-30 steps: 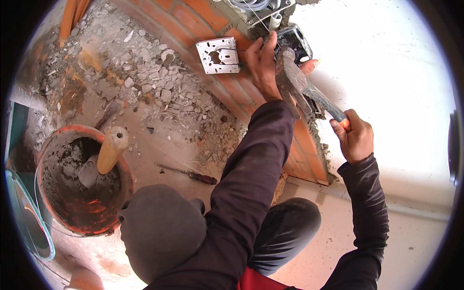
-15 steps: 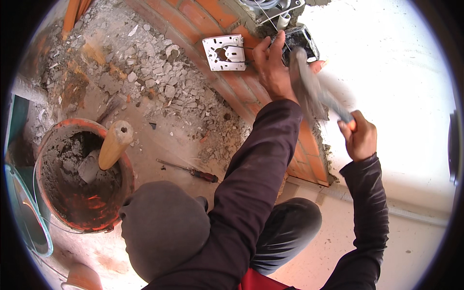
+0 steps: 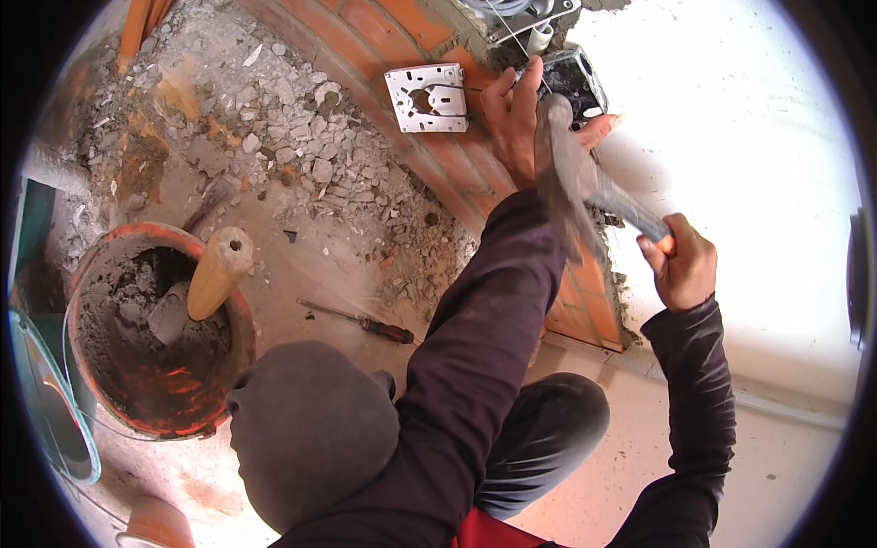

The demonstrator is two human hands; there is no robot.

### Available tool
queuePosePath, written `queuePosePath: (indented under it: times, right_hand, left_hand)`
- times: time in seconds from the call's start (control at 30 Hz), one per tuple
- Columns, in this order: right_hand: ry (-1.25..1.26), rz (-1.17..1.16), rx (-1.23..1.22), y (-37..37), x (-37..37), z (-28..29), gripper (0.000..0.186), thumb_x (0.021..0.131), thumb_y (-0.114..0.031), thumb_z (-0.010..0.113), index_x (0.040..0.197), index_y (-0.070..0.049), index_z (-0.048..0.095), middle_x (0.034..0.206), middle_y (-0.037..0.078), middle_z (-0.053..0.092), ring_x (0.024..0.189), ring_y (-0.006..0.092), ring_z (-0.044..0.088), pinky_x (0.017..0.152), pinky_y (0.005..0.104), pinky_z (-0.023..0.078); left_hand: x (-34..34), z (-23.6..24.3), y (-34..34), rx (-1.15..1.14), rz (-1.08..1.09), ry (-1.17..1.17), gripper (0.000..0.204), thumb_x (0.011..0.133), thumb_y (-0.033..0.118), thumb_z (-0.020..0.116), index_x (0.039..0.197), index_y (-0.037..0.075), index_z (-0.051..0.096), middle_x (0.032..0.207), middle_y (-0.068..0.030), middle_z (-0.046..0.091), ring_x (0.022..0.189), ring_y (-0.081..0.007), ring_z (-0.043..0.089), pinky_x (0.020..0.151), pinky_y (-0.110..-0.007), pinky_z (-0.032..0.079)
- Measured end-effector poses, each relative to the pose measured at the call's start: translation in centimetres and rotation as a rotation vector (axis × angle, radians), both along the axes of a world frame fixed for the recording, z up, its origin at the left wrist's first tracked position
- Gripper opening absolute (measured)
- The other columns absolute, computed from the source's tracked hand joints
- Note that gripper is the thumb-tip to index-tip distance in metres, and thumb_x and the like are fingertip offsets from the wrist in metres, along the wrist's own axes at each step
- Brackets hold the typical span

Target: The person connects wires into an electrical box on a brick wall and then uses a hammer and a chisel to remove excess mortar around the box.

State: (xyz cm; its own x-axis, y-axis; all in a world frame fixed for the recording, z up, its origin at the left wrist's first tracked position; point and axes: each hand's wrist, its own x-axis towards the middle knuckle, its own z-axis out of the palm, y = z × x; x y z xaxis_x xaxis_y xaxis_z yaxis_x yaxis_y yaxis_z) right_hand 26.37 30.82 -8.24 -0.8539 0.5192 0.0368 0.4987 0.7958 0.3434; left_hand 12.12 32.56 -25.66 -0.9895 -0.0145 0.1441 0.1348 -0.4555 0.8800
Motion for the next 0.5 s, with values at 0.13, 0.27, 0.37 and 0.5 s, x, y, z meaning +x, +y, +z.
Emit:
queuePosePath:
  times: [0.13,0.27,0.37,0.5]
  right_hand:
    - [-0.017,-0.047,0.063,0.8,-0.1,-0.2,0.038,0.082,-0.037,0.075,0.086,-0.003,0.059,0.064,0.015,0.059,0.057,0.0365,0.060,0.052,0.0400,0.047]
    - [-0.023,-0.075,0.026,0.2,-0.5,0.1,0.037,0.082,-0.036,0.076,0.084,-0.003,0.058,0.063,0.016,0.059,0.058,0.0369,0.060,0.052,0.0404,0.047]
    - [-0.003,0.042,0.017,0.3,-0.2,0.2,0.038,0.082,-0.037,0.076,0.084,-0.003,0.057,0.063,0.016,0.059,0.057,0.0372,0.059,0.052,0.0413,0.046]
    - [-0.051,-0.141,0.076,1.1,0.1,-0.1,0.040,0.082,-0.038,0.075,0.086,-0.003,0.058,0.063,0.016,0.058,0.058,0.0376,0.059,0.052,0.0420,0.046]
  left_hand:
    - [0.5,-0.4,1.2,0.013,0.037,-0.041,0.092,0.046,0.033,0.097,0.126,0.009,0.058,0.124,-0.0188,0.044,0.107,-0.0337,0.054,0.082,-0.042,0.054]
    - [0.3,-0.1,0.3,0.042,-0.053,-0.045,0.099,0.048,0.030,0.097,0.131,0.006,0.051,0.124,-0.0148,0.043,0.112,-0.0311,0.048,0.088,-0.043,0.050]
    - [-0.1,-0.1,-0.1,-0.134,0.034,0.028,0.098,0.049,0.032,0.097,0.131,0.006,0.051,0.123,-0.0149,0.043,0.111,-0.0313,0.048,0.087,-0.044,0.050]
    - [0.6,0.0,0.1,0.047,-0.049,-0.011,0.097,0.050,0.034,0.097,0.131,0.007,0.051,0.123,-0.0151,0.043,0.113,-0.0324,0.047,0.087,-0.045,0.049]
